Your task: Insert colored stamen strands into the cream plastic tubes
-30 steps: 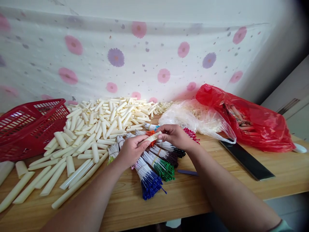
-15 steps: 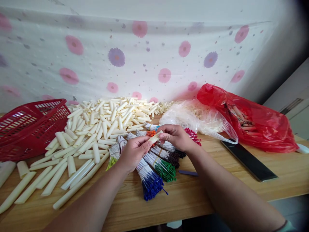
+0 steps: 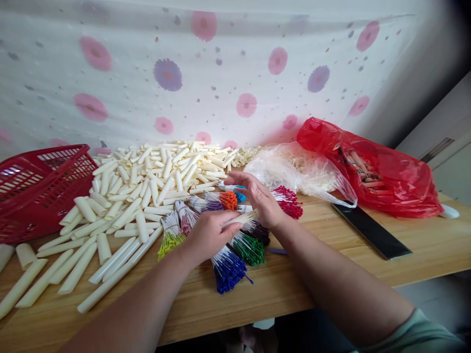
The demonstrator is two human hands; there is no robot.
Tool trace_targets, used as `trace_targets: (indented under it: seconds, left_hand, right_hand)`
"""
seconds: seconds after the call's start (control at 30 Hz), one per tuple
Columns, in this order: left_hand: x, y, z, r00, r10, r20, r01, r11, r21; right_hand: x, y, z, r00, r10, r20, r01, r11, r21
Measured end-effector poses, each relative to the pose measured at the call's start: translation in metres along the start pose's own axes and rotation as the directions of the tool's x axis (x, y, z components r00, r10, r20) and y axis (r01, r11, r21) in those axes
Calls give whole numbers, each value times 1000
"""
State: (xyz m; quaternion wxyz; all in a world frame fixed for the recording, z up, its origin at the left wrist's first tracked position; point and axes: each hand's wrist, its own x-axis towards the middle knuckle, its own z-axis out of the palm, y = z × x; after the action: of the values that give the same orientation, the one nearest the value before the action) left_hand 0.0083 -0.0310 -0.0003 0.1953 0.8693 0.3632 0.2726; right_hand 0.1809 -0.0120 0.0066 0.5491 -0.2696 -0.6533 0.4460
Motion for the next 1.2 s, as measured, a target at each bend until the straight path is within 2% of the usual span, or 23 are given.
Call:
trace_targets:
  seconds: [0.1, 0.3, 0.6, 0.77, 0.9, 1.03, 1.1, 1.2]
  left_hand:
    - [0, 0, 0, 999, 42, 29, -43, 999, 34]
    - [2, -2, 1, 998, 42, 54, -45, 998, 54]
    - [2, 5, -2, 999, 10, 32, -11, 1000, 30]
    - [3, 4, -4, 996, -48, 71, 49, 999, -12]
    - [1, 7, -3, 992, -76, 100, 86, 992, -97]
    - [0, 7, -1, 993, -82, 88, 93, 988, -127]
    - [2, 4, -2, 994, -90, 59, 99, 982, -160]
    - [4, -2, -4, 986, -166, 30, 168, 950, -262]
  right_hand:
    - [-3, -5, 2, 997, -3, 72, 6, 999, -42]
    - [-5, -4, 4, 994, -15, 104, 20, 999, -47]
    - [-3, 10, 7, 991, 121, 51, -126, 986, 108]
    - [-3, 10, 10, 994, 97, 53, -105, 977, 186]
    - [-2, 10, 7, 988, 137, 77, -154, 944, 293]
    - [-1, 10, 9, 977, 176, 119, -201, 946, 253]
    - [0, 10, 12, 983, 176, 52, -183, 966, 184]
    - [5, 9, 11, 976, 148, -162, -144, 989, 40]
